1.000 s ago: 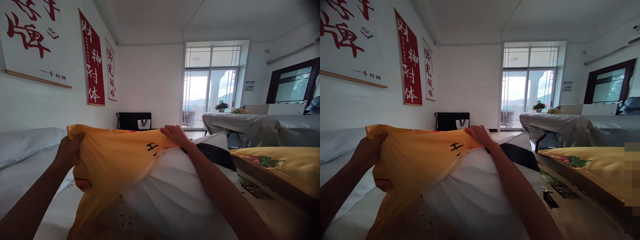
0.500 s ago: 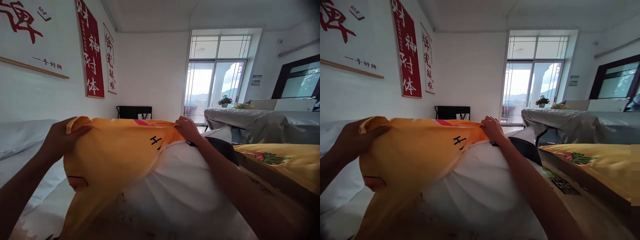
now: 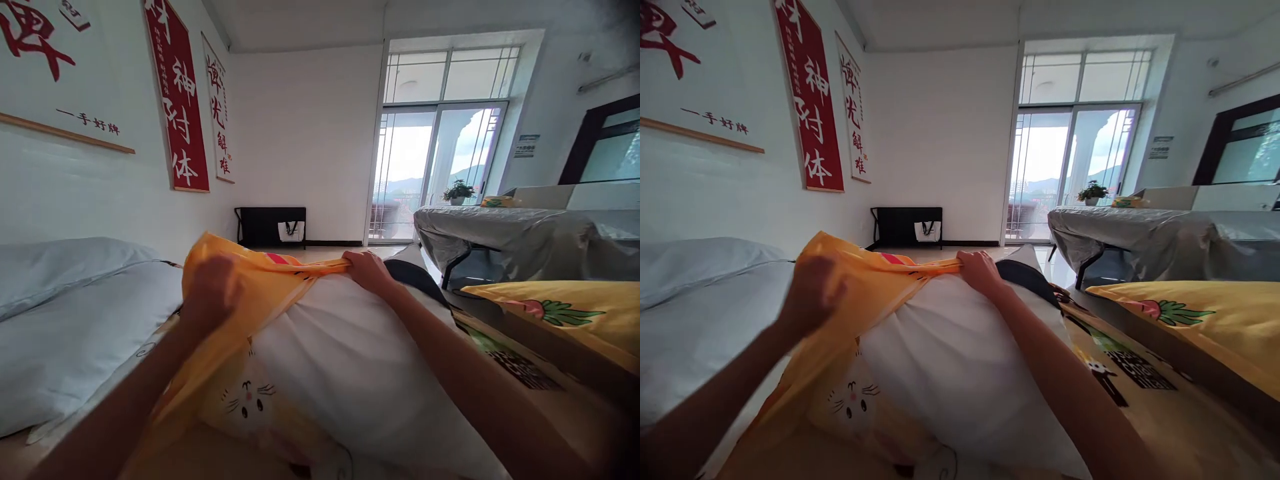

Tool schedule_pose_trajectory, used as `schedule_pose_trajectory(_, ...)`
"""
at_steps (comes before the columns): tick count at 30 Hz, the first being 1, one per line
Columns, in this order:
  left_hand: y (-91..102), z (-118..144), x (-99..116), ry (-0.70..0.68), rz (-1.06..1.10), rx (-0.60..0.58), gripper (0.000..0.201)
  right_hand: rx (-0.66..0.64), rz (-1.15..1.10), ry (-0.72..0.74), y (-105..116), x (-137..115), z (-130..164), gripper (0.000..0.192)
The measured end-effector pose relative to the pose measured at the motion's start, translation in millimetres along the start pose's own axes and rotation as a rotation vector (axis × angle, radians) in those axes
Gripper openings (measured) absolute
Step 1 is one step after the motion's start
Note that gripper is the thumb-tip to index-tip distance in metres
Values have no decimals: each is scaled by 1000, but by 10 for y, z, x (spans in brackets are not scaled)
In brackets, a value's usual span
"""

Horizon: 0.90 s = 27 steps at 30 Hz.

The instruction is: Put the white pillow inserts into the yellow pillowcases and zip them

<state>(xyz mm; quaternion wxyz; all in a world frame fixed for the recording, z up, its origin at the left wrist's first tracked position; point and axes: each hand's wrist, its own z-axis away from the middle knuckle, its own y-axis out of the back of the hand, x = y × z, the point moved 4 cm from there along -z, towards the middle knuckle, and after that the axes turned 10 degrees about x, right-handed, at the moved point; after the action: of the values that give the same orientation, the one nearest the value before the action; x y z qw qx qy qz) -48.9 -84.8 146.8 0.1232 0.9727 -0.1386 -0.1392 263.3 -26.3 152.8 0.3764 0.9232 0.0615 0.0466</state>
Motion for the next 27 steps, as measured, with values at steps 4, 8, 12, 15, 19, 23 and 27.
schedule_pose_trajectory(4, -390, 131, 810, -136, 179, -399, 28, 13, 0, -68, -95, 56, -40, 27)
schedule_pose_trajectory(8, -660, 72, 927, 123, 162, -538, 19, 74, -41, 19, 19, -46, 131, 26)
schedule_pose_trajectory(12, -730, 48, 869, 214, 167, -571, 24, 89, -129, 314, 88, -410, 696, 42)
schedule_pose_trajectory(15, -730, 49, 907, 267, 173, -596, 22, -111, -143, 392, -175, -619, 1078, 74)
schedule_pose_trajectory(19, -772, 20, 1090, 307, 191, -605, 17, -251, -162, 404, -616, -873, 1221, 76)
schedule_pose_trajectory(23, -843, -26, 1318, 301, 205, -599, 25, -157, -255, 471, -777, -1299, 1211, 64)
schedule_pose_trajectory(27, -849, -8, 1449, 248, 218, -619, 31, -85, -267, 506, -839, -1563, 1213, 43)
